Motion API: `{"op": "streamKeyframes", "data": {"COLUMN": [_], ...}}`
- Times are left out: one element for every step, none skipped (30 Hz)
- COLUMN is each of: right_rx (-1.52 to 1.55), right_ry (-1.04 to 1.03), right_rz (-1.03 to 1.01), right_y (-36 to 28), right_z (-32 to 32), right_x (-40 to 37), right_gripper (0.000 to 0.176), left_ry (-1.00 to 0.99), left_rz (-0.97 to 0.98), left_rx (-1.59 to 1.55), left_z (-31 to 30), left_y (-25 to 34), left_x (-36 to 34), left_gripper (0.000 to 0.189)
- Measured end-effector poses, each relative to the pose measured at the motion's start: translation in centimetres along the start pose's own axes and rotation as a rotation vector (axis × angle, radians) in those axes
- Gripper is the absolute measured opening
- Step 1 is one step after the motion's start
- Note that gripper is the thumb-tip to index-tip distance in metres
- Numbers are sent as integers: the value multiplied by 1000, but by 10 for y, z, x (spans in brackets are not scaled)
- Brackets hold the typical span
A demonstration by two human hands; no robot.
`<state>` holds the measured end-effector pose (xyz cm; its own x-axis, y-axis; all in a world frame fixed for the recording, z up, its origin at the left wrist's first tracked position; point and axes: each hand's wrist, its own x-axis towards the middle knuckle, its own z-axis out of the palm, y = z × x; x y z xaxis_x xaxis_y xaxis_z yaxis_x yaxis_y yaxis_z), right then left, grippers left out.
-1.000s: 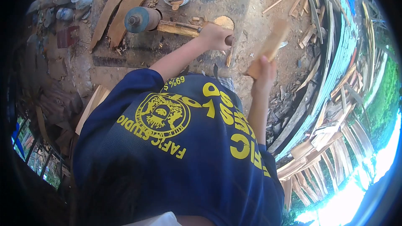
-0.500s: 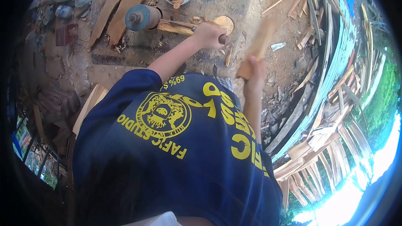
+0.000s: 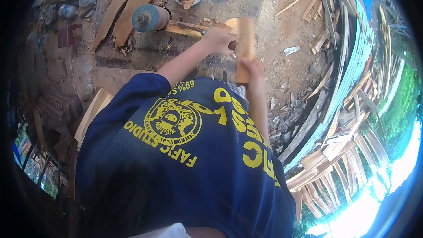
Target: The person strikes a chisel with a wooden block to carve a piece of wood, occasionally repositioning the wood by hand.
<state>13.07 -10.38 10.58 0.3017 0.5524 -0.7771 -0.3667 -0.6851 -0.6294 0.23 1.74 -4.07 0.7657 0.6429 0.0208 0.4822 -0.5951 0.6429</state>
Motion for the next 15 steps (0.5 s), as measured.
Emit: {"op": "streamKeyframes", "data": {"right_rx": [70,205,338,337,481,626,627,622,619,106,-404,-402,-168,63,138], "right_ry": [62,152,240,239,296,352,348,318,294,210,116,122,52,-21,49], "right_rz": [-71,-140,-209,-209,-281,-352,-350,-399,-448,-273,-91,-91,-2,84,20], "right_y": [1,-5,-9,-11,-12,-10,1,21,42,66,81,67,49,33,28], "right_z": [-11,-15,-19,-26,-34,-38,-38,-37,-36,-26,-14,-4,2,7,0], "right_x": [1,0,0,2,6,10,18,31,43,60,73,59,43,32,31], "right_gripper": [32,31,31,31,27,25,25,27,30,31,33,33,34,36,35], "left_ry": [7,15,14,33,51,52,89,124,120,86,58,56,36,21,18], "left_rz": [34,68,66,65,64,61,66,73,75,39,3,8,-18,-47,-46], "left_rx": [-16,-33,-36,-42,-46,-43,-44,-45,-44,-25,-5,-8,19,47,46], "left_z": [-1,-1,-2,-3,-4,-4,-5,-5,-3,0,2,2,2,1,2], "left_y": [0,1,2,3,2,2,1,1,0,-1,-1,2,4,4,3], "left_x": [-1,-2,-2,-1,0,1,2,3,2,4,8,7,1,0,1], "left_gripper": [23,24,24,24,24,24,23,23,23,23,23,23,23,22,22]}}
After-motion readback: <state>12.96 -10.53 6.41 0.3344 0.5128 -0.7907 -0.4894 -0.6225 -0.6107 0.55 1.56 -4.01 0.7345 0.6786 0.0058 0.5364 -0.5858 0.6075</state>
